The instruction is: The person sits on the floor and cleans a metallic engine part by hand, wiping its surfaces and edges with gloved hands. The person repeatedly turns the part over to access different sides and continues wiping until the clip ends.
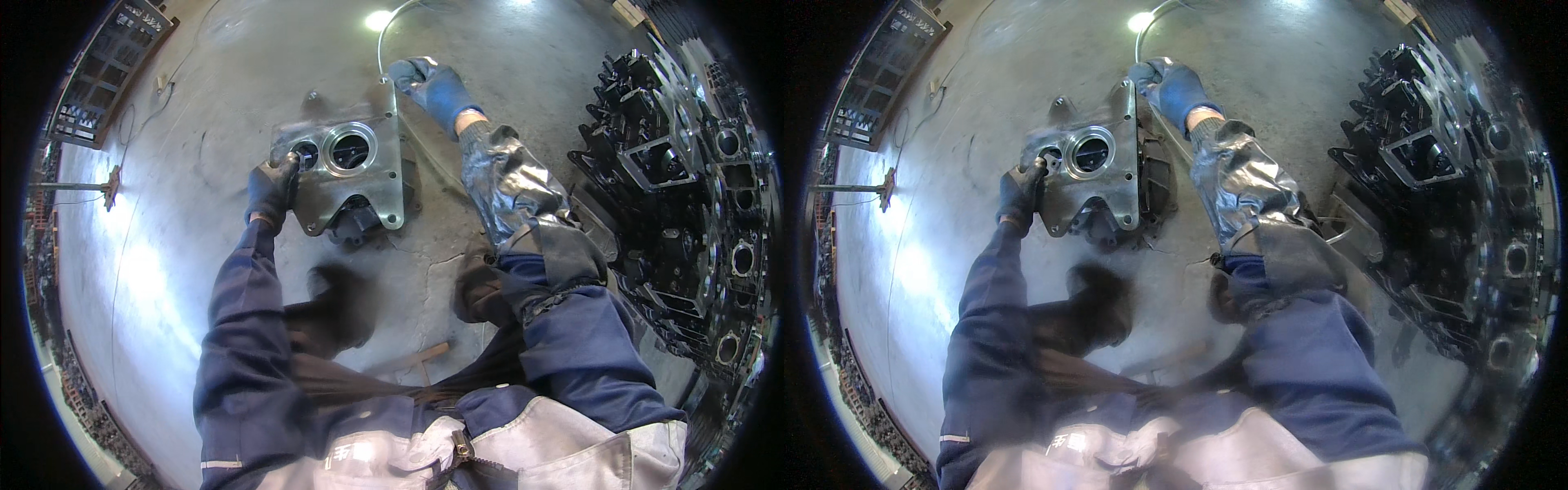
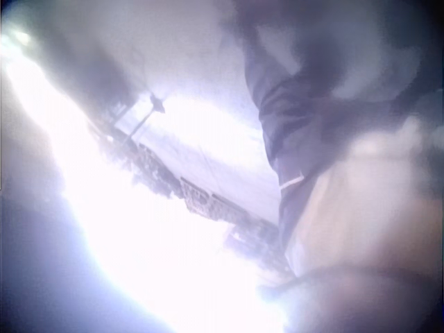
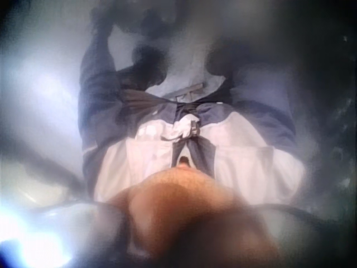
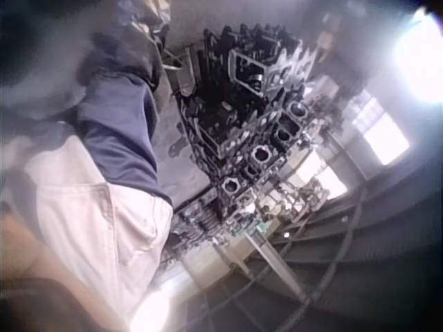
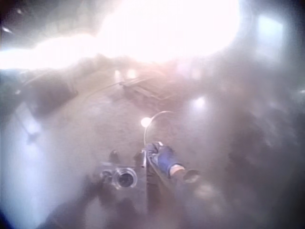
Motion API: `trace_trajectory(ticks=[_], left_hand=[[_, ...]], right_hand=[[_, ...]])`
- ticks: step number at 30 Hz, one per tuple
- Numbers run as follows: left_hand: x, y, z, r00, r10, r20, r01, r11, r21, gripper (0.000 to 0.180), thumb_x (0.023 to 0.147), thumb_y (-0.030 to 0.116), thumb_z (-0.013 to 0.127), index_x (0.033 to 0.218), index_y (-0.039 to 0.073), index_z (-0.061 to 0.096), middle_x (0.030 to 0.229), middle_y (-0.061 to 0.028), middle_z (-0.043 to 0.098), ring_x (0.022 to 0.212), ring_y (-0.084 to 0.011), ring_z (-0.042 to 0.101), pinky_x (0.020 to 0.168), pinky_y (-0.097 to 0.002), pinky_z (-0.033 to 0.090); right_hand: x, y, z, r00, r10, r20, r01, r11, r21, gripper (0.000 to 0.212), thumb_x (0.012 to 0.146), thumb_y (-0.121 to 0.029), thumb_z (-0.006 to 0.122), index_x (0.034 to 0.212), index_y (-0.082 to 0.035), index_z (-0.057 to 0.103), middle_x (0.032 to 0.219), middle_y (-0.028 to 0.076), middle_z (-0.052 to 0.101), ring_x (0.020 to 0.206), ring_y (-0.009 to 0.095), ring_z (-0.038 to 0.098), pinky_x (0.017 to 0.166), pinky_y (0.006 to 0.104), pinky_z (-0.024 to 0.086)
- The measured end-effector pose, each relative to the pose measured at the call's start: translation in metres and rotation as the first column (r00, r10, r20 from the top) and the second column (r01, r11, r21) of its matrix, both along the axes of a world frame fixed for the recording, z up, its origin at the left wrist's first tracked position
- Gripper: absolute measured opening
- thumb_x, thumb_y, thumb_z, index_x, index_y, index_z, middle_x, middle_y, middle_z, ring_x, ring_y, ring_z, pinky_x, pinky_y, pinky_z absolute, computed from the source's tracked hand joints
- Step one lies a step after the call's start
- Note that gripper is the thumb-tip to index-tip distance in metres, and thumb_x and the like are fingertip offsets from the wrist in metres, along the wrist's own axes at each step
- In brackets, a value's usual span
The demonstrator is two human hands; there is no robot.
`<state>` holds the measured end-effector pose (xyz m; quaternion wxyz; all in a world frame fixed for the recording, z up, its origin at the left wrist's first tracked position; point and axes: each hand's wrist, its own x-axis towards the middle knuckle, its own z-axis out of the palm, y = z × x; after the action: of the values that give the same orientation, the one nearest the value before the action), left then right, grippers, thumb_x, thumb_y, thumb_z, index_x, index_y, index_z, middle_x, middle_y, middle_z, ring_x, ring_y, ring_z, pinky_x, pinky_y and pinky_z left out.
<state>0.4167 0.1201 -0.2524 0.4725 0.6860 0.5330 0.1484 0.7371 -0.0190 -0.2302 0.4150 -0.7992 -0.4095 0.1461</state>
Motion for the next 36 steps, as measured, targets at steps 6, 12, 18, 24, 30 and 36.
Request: trace_trajectory(ticks=[6,12,18,24,30,36], left_hand=[[-0.001,0.007,-0.009,0.999,-0.028,-0.032,0.030,0.998,0.061,0.045,0.093,0.044,0.073,0.096,-0.001,0.076,0.079,-0.0059,0.071,0.067,-0.0158,0.063,0.061,-0.0338,0.050],[-0.003,0.026,-0.034,0.990,-0.009,-0.143,0.033,0.985,0.168,0.044,0.093,0.042,0.073,0.099,-0.001,0.076,0.082,-0.0072,0.073,0.067,-0.0168,0.065,0.060,-0.0349,0.051],[-0.005,0.026,-0.037,0.995,0.017,-0.097,-0.013,0.999,0.042,0.061,0.090,0.055,0.072,0.101,-0.005,0.077,0.085,-0.0210,0.077,0.082,-0.0303,0.075,0.074,-0.0411,0.057],[-0.002,0.024,-0.029,0.989,0.017,-0.146,0.012,0.981,0.193,0.062,0.088,0.054,0.074,0.103,-0.006,0.076,0.088,-0.0209,0.075,0.081,-0.0298,0.073,0.072,-0.0401,0.055],[0.000,0.019,-0.020,0.972,-0.038,-0.233,0.100,0.960,0.262,0.063,0.090,0.055,0.073,0.105,-0.006,0.075,0.085,-0.0210,0.076,0.076,-0.0236,0.072,0.068,-0.0391,0.054],[0.000,0.002,0.003,0.990,-0.024,-0.142,0.042,0.991,0.126,0.070,0.088,0.058,0.070,0.112,-0.008,0.074,0.095,-0.0264,0.076,0.090,-0.0323,0.076,0.077,-0.0406,0.057]], right_hand=[[-0.008,-0.008,-0.004,1.000,0.005,-0.010,-0.005,1.000,0.000,0.038,0.093,-0.024,0.076,0.128,-0.009,0.068,0.116,0.014,0.075,0.105,0.026,0.073,0.093,0.0352,0.057],[-0.059,-0.074,0.004,0.991,0.133,0.006,-0.133,0.991,0.012,0.037,0.094,-0.016,0.076,0.128,-0.007,0.067,0.116,0.012,0.075,0.104,0.021,0.073,0.094,0.0329,0.058],[-0.082,-0.103,0.000,0.930,0.243,-0.274,-0.187,0.959,0.215,0.033,0.095,-0.010,0.074,0.126,-0.001,0.067,0.116,0.010,0.075,0.105,0.016,0.070,0.096,0.0313,0.057],[-0.015,-0.009,-0.002,0.995,-0.048,0.084,0.048,0.999,0.005,0.043,0.091,-0.027,0.074,0.127,-0.005,0.068,0.118,0.021,0.073,0.107,0.036,0.072,0.096,0.0394,0.056],[-0.012,-0.012,-0.012,0.997,0.064,0.053,-0.065,0.997,0.028,0.039,0.092,-0.028,0.073,0.125,-0.009,0.069,0.119,0.018,0.073,0.111,0.033,0.071,0.096,0.0395,0.056],[-0.073,-0.069,0.016,0.984,0.088,0.157,-0.083,0.996,-0.043,0.031,0.093,-0.016,0.073,0.123,-0.007,0.070,0.114,0.015,0.076,0.105,0.026,0.074,0.094,0.0349,0.057]])
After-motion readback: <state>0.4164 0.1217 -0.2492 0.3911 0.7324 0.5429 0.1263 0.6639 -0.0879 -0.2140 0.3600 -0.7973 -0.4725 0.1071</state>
